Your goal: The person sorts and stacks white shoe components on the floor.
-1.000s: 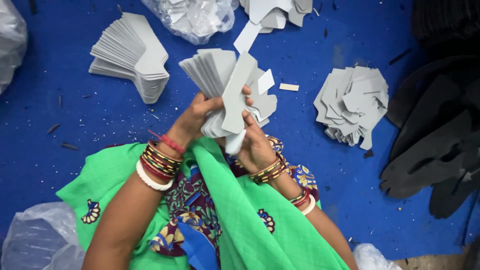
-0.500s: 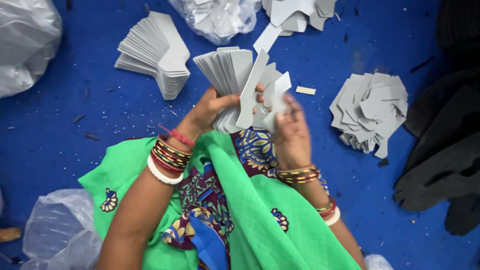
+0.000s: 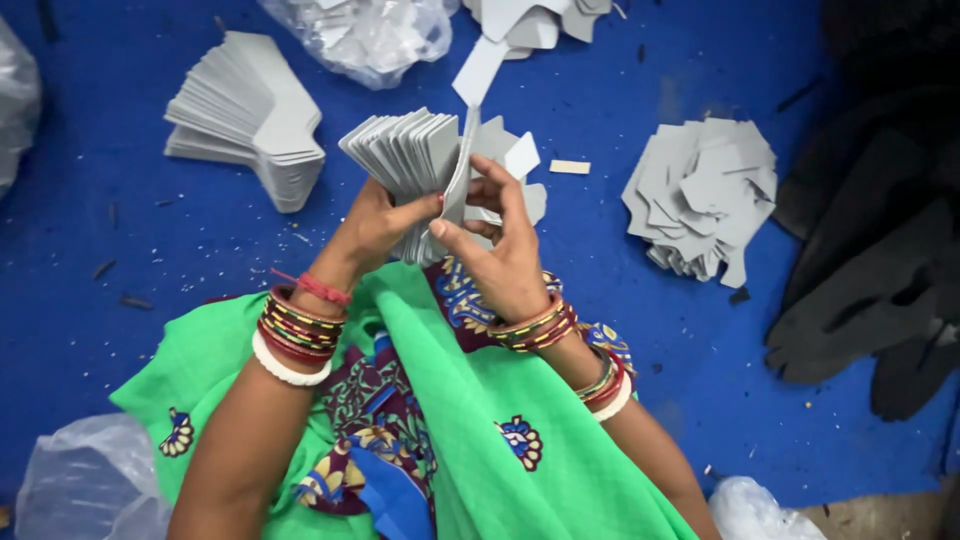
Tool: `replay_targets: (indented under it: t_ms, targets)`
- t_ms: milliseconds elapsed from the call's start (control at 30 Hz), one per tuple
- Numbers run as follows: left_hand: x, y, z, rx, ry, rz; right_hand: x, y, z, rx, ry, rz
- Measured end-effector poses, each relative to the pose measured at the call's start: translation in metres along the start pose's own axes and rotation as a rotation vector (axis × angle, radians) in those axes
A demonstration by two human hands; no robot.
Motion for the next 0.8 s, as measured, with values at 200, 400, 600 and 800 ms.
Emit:
replay_targets:
  t_ms: [200,400,600,800]
  targets:
    - [-0.002,-0.013,0.011,-0.092,0.058,0.046,0.005,0.015,-0.01,0.058,-0.094,-0.051]
    - [0.008,-0.029,-0.031,0.057,0.053,0.22,0.001,0.076,-0.006,0.21,-0.071,-0.171]
    - [0.006,-0.019,-0.052,0.038,0.061,0.115,-0.019,0.219,-0.007,0.953,0.435,-0.552]
    - [0.007,-0.013,-0.045,-0.011,0.058,0.083,-0.019,0.266,-0.052,1.549,-0.18,-0.299]
Point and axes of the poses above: each hand's wrist, its own x-axis away from the middle knuckle, its own y-axis out of the back of the hand, z = x × y, the point moved 2 cm from there along -x, towards the middle knuckle, and after that the axes turned 7 degrees about -x, right-handed, at the moved point
